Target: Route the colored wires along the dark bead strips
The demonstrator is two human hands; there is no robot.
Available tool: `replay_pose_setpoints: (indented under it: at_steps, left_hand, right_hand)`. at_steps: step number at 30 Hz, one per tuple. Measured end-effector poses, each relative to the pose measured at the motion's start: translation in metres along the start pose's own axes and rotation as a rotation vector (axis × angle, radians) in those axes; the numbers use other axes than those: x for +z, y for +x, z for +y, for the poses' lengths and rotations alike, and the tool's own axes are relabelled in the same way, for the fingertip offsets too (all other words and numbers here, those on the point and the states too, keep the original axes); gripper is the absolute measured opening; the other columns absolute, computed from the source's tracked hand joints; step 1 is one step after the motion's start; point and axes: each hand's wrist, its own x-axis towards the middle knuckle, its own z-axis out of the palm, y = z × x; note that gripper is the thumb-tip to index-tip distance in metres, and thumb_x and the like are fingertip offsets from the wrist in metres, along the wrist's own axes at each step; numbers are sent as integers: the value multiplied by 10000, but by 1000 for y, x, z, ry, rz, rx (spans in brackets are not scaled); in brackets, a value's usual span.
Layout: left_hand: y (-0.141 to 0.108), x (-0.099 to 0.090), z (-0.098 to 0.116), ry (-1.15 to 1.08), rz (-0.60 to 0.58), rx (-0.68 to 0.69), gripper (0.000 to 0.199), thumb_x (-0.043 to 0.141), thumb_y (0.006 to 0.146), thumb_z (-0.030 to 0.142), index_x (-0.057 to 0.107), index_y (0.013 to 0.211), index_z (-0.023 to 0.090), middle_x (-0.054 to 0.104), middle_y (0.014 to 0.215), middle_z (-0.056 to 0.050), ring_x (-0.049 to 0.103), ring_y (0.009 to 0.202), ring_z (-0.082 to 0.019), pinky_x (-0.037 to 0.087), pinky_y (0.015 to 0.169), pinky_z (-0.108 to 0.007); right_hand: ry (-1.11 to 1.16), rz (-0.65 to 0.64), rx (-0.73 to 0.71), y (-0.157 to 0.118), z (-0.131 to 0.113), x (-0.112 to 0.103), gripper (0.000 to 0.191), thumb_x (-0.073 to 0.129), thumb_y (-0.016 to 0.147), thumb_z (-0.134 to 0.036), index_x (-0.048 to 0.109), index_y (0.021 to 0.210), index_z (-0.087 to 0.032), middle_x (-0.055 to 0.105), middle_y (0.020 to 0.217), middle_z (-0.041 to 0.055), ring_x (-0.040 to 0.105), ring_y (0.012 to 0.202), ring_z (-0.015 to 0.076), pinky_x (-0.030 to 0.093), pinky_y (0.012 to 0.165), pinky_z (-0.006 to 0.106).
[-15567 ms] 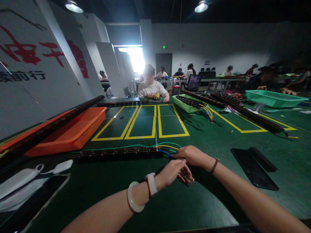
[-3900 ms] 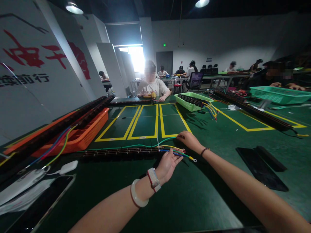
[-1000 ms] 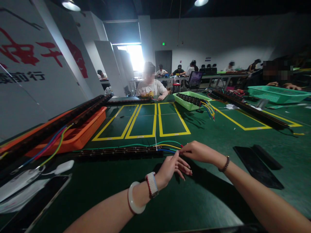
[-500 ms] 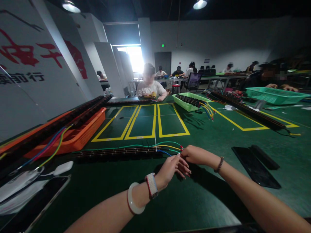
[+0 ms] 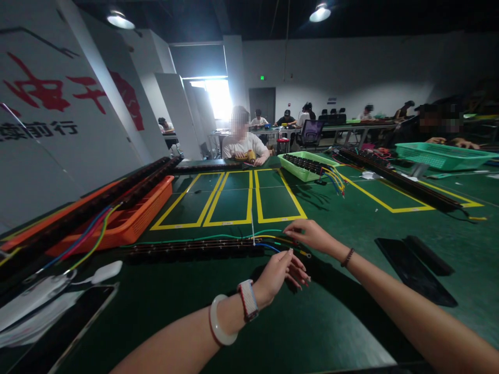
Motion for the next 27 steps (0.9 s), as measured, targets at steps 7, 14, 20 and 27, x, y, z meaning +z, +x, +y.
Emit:
replay_pose_setpoints:
  at_steps: [7,14,20,27]
  left_hand:
    - [0,-1,0,5,17,-10,504,422,805,612,553,776,127,666,702,-109,634,614,-191,462,570,-291]
    - [2,-2,-2,-11,16,4,480,428,814,586,556,760,127,662,689,-105,630,604,-186,460,557,-282]
    - [3,-3,-4,-23,7,8,469,436,810,582,550,755,131,658,682,-101,631,599,-187,464,551,-282]
    - [0,-2,1,0,9,-2,442,418,833,546,547,776,127,662,707,-108,635,616,-183,467,571,-288]
  right_hand:
    - [-132,-195,-65,28,-10,13,293,515,889,-396,671,967,-160,576,912,88,537,844,191,428,760,300]
    - [-153,-288,-76,41,-15,17,431,638,738,-568,627,863,-155,483,944,74,493,878,209,418,785,319]
    - [-178,-290,-54,44,-13,20,509,691,660,-589,563,901,-160,509,983,79,479,888,220,404,755,315]
    - [-89,-382,69,45,-16,20,497,675,667,-574,525,896,-159,570,810,14,494,691,153,333,545,229]
